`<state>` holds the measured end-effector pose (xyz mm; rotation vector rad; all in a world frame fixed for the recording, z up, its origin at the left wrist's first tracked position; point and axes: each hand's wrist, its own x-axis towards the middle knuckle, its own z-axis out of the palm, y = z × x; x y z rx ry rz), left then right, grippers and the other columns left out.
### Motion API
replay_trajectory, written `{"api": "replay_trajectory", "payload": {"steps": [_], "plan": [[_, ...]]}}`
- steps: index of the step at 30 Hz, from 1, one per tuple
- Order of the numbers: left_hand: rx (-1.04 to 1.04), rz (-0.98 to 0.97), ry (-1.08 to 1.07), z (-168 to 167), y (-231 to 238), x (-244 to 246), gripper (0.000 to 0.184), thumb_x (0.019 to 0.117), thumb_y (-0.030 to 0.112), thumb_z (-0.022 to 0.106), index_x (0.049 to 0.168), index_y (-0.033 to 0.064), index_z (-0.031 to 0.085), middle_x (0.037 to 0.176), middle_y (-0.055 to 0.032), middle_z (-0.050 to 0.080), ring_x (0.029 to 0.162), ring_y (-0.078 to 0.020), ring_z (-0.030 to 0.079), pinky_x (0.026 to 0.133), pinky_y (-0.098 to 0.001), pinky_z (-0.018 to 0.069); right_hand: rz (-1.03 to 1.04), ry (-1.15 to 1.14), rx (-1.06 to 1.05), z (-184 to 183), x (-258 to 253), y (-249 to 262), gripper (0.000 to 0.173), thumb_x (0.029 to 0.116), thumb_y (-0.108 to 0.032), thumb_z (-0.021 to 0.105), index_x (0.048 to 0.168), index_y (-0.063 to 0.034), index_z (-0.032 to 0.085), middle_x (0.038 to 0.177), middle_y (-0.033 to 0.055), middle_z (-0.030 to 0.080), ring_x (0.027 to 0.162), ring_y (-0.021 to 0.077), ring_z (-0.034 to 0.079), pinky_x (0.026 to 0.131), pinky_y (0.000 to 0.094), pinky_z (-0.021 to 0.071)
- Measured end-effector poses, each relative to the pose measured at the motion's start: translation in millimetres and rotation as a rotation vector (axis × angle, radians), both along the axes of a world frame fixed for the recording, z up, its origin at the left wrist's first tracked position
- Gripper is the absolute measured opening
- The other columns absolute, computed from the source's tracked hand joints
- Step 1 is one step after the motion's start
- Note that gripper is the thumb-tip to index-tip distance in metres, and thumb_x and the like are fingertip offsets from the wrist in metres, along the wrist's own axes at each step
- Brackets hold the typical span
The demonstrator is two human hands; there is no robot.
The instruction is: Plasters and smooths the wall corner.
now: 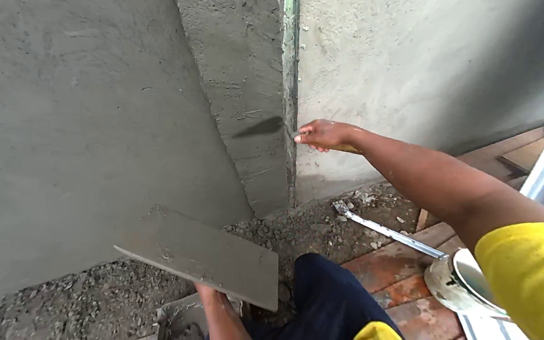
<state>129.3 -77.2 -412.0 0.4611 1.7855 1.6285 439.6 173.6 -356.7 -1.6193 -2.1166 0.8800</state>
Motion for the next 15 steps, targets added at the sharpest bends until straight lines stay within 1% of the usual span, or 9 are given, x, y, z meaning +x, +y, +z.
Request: {"api": "replay_trajectory", "payload": {"steps": [2, 3, 4, 5, 7, 8, 11, 14, 15], "plan": [[-0.013, 0.003, -0.121, -12, 6, -19, 0.041, 0.1062, -0.006, 0.025, 0.147, -0.0105, 0.029, 0.138, -0.0196, 0.047, 0.114, -0.0099, 0.049, 0.103, -0.0245, 0.039, -0.022, -0.129, -0.121, -5, 3, 10, 0.045, 0.1061, -0.05, 0.051, 0.117, -0.0085, 0.064, 0.072, 0.009, 0.062, 0.057, 0.021, 0.061, 0.055, 0.0393, 0.0555], [0.043, -0.001, -0.175, -32, 9, -35, 0.041, 0.1063, -0.006, 0.025, 0.147, -0.0089, 0.03, 0.136, -0.0187, 0.05, 0.111, -0.0106, 0.051, 0.102, -0.0266, 0.041, -0.038, -0.135, -0.16, 1, 5, 16, 0.046, 0.1063, -0.05, 0.05, 0.116, -0.0076, 0.064, 0.073, 0.0092, 0.061, 0.057, 0.0211, 0.06, 0.055, 0.0401, 0.0544], [0.176, -0.071, -0.132, -73, 9, -58, 0.039, 0.107, -0.004, 0.026, 0.146, -0.0093, 0.029, 0.131, -0.0191, 0.052, 0.108, -0.0106, 0.054, 0.097, -0.0275, 0.0454, -0.047, -0.11, -0.183, 11, 7, 20, 0.046, 0.1062, -0.05, 0.051, 0.114, -0.0068, 0.064, 0.074, 0.0089, 0.06, 0.057, 0.0205, 0.058, 0.055, 0.0395, 0.0533], [0.471, -0.117, 0.088, -143, 15, -84, 0.039, 0.1058, 0.004, 0.031, 0.139, -0.0158, 0.032, 0.12, -0.0227, 0.056, 0.102, -0.0105, 0.06, 0.084, -0.0249, 0.0537, -0.053, -0.072, -0.185, 25, 8, 24, 0.045, 0.106, -0.05, 0.051, 0.113, -0.0072, 0.065, 0.073, 0.0079, 0.06, 0.055, 0.0189, 0.057, 0.053, 0.0376, 0.0524], [0.413, -0.082, 0.023, -180, 16, -112, 0.036, 0.1072, 0.017, 0.038, 0.138, -0.0006, 0.042, 0.114, -0.0072, 0.061, 0.098, -0.0048, 0.061, 0.082, -0.0263, 0.0551, -0.055, 0.024, -0.163, 55, 9, 25, 0.043, 0.1065, -0.049, 0.051, 0.115, -0.0094, 0.066, 0.07, 0.0049, 0.059, 0.052, 0.0158, 0.056, 0.05, 0.0336, 0.0523], [0.373, -0.046, -0.013, -178, 12, -117, 0.035, 0.1065, 0.018, 0.038, 0.136, 0.0019, 0.044, 0.112, -0.0051, 0.063, 0.098, -0.0048, 0.063, 0.083, -0.0275, 0.0564, -0.05, 0.088, -0.132, 65, 10, 27, 0.043, 0.1067, -0.048, 0.05, 0.115, -0.0101, 0.067, 0.069, 0.0039, 0.06, 0.05, 0.0147, 0.056, 0.049, 0.0322, 0.0524], [0.074, 0.139, -0.24, -72, 3, -90, 0.038, 0.1093, 0.009, 0.021, 0.144, 0.002, 0.035, 0.124, -0.0086, 0.053, 0.109, -0.0068, 0.054, 0.098, -0.0285, 0.0469, -0.014, 0.329, -0.021, 67, 10, 21, 0.041, 0.1077, -0.048, 0.047, 0.118, -0.013, 0.066, 0.071, 0.0024, 0.061, 0.051, 0.0134, 0.058, 0.048, 0.0297, 0.054], [-0.083, 0.203, 0.005, -51, -27, -100, 0.042, 0.1101, 0.005, 0.023, 0.148, -0.0107, 0.031, 0.141, -0.0237, 0.05, 0.123, -0.0186, 0.053, 0.106, -0.0308, 0.0431, 0.097, 0.484, -0.002, 17, -16, 10, 0.04, 0.1096, -0.046, 0.04, 0.131, -0.0176, 0.06, 0.075, 0.0002, 0.061, 0.058, 0.0146, 0.063, 0.054, 0.0333, 0.0591], [-0.204, 0.274, 0.096, -51, -36, -106, 0.036, 0.1092, 0.004, 0.031, 0.139, -0.0125, 0.043, 0.129, -0.0247, 0.058, 0.111, -0.0207, 0.06, 0.097, -0.0311, 0.0492, 0.142, 0.485, -0.032, -14, -34, 6, 0.041, 0.1103, -0.044, 0.037, 0.133, -0.0175, 0.058, 0.076, 0.0003, 0.062, 0.06, 0.0153, 0.064, 0.056, 0.0348, 0.0605]]}}
